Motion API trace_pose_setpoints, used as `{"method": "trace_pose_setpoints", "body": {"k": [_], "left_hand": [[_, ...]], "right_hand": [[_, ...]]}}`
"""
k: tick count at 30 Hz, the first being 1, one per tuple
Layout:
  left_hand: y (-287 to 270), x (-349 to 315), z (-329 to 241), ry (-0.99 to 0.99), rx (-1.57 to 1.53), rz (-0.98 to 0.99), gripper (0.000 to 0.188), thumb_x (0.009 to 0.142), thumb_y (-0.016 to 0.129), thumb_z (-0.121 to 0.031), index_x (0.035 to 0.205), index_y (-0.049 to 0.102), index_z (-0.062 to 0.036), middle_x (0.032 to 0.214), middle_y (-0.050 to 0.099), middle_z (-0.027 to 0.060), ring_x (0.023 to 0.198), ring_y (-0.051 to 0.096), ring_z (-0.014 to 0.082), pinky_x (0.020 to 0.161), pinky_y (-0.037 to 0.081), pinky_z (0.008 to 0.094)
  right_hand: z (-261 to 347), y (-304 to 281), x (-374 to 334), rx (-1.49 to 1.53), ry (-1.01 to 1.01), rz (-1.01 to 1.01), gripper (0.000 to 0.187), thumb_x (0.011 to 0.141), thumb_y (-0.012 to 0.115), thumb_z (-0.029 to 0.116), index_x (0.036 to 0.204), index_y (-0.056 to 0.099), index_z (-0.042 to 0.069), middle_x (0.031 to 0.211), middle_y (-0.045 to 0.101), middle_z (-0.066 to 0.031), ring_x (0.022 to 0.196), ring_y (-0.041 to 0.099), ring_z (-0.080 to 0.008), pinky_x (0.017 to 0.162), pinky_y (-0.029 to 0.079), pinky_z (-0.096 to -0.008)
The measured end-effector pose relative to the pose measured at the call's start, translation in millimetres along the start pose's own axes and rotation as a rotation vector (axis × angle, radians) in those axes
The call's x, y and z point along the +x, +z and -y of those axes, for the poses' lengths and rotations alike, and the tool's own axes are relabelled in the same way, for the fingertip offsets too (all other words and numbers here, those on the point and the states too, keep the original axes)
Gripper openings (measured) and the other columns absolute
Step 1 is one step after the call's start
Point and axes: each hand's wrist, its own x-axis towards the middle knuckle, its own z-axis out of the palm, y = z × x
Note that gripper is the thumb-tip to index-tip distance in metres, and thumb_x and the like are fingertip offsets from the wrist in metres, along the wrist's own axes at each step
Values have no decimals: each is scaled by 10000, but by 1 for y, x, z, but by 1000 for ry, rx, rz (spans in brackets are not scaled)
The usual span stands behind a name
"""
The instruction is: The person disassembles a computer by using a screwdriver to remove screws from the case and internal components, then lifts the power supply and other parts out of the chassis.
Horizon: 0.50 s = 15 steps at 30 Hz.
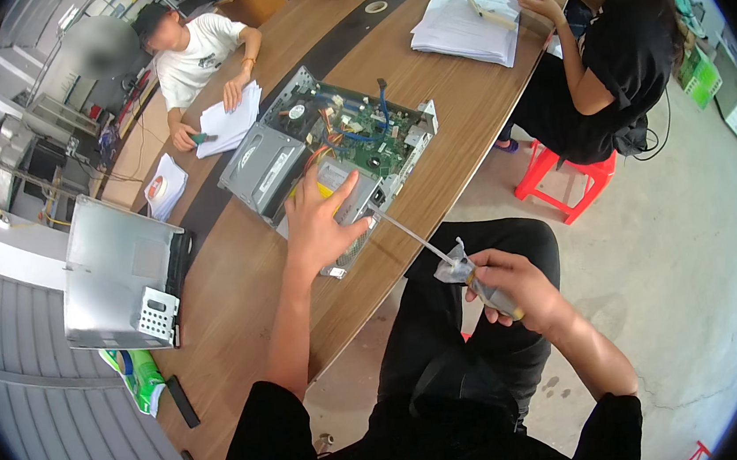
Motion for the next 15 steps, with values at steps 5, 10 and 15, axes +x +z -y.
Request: {"method": "trace_pose_setpoints", "body": {"k": [5,10,15], "left_hand": [[4,-22,-11,64,-61,-143,670,757,795,-240,1379,553,-196,1466,379,246,1326,408,394,1059,350,487],[45,-88,-89,-224,-942,-517,166,924,633,-74,1049,596,28,1092,622,130,980,628,222,880,493,353],[60,-86,-118,-547,-1945,-54,322,1036,471,-192,1272,498,25,1229,593,188,1140,606,259,985,498,396]], "right_hand": [[-30,5,8,808,286,271,411,969,484,229,1323,441,23,896,646,-138,530,574,-180,388,398,-241],[-34,5,5,926,323,312,426,971,466,231,1346,433,30,901,626,-138,539,566,-172,392,405,-231],[-30,8,1,951,376,270,406,992,460,263,1332,430,42,922,597,-154,537,547,-174,397,432,-228]]}}
